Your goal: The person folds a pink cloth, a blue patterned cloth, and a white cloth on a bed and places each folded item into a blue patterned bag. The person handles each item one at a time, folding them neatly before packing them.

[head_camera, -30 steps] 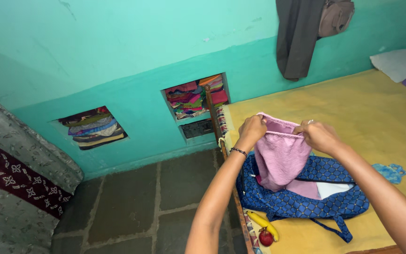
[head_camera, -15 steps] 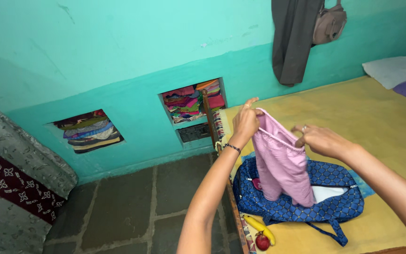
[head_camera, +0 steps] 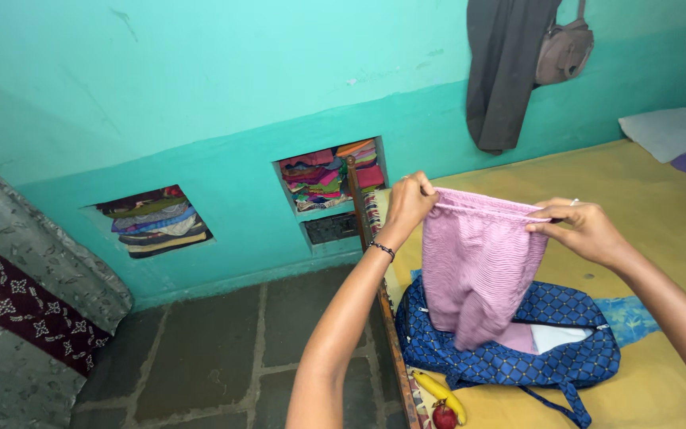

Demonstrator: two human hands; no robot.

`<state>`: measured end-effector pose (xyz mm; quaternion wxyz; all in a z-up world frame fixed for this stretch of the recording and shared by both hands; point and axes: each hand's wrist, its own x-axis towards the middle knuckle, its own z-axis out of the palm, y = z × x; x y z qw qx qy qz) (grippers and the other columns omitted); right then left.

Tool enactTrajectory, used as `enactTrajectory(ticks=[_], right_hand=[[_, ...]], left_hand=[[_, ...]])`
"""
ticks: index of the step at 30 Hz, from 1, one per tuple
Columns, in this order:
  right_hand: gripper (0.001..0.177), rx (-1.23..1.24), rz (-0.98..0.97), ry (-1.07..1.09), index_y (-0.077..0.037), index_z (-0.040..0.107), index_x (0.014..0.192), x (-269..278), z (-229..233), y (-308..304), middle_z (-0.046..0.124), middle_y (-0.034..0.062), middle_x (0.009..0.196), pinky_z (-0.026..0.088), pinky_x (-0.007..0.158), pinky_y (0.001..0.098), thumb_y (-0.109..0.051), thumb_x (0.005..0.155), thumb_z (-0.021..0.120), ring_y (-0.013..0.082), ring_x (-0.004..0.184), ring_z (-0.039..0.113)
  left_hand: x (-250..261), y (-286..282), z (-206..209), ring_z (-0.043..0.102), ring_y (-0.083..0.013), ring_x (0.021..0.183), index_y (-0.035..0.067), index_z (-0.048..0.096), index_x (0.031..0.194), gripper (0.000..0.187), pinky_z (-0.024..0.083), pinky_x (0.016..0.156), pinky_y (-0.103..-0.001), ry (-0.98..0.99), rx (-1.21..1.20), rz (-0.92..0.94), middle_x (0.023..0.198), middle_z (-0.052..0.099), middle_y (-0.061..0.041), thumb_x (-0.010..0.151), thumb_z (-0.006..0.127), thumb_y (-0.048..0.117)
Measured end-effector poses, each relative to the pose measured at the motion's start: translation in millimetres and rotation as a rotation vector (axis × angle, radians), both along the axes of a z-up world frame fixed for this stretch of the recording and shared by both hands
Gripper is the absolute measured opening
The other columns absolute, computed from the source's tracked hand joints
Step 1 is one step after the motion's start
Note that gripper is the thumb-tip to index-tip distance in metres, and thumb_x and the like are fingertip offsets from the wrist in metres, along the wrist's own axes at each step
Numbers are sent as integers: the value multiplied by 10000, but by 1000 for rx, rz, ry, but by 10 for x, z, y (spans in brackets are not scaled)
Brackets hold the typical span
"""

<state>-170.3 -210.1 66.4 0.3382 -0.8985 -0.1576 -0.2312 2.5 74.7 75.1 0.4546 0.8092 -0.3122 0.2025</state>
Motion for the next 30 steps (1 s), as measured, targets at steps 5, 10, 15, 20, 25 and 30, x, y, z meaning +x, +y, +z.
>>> enactTrajectory(ticks=[5, 10, 15, 20, 25, 30], right_hand=[[137, 365, 12, 165, 24, 760, 992, 67, -39, -99, 712, 35, 1102, 529, 828, 277, -51, 889, 711, 105, 954, 653], [118, 467, -156, 191, 34, 715, 1022, 134, -30, -146, 725, 83, 945, 522, 751, 281, -13, 915, 698, 119, 841, 652], [119, 548, -150, 153, 21, 689, 1012, 243, -38, -133, 730, 76, 936, 534, 729, 263, 10, 893, 694, 110, 823, 672], [119, 551, -116, 109, 13, 682, 989, 256, -69, -155, 718, 59, 946, 518, 725, 253, 47, 875, 696, 95, 829, 649], [103, 531, -115, 72, 11, 681, 974, 196, -66, -175, 701, 41, 938, 493, 715, 247, 71, 891, 675, 81, 814, 616], [136, 534, -39, -8, -2, 635, 1008, 84, 5, 19, 665, 10, 939, 489, 708, 221, 69, 894, 661, 52, 833, 609]], left_hand=[[-141, 36, 85, 709, -289, 951, 30, 609, 849, 189, 562, 832, -396, -72, -82, -354, 1012, 738, -159, 727, 592, -113], [-250, 15, 176, 708, -317, 929, 80, 660, 811, 221, 571, 787, -435, 219, 243, -677, 1188, 751, -81, 802, 545, -109], [-482, -93, 239, 718, -262, 1080, 109, 687, 985, 245, 554, 927, -404, -26, 639, -787, 1128, 761, -56, 831, 620, -70], [-586, -185, 304, 570, -313, 1277, 158, 660, 1252, 707, 447, 1071, -385, -164, 694, -835, 1291, 682, -91, 622, 631, -162], [-457, -262, 324, 596, -355, 1213, 155, 552, 1439, 855, 478, 1036, -389, -92, 762, -695, 1297, 653, -188, 629, 648, -101], [-301, -462, 232, 674, -364, 1149, 67, 652, 1341, 632, 535, 984, -409, 15, 613, -493, 1231, 697, -238, 719, 582, -20]])
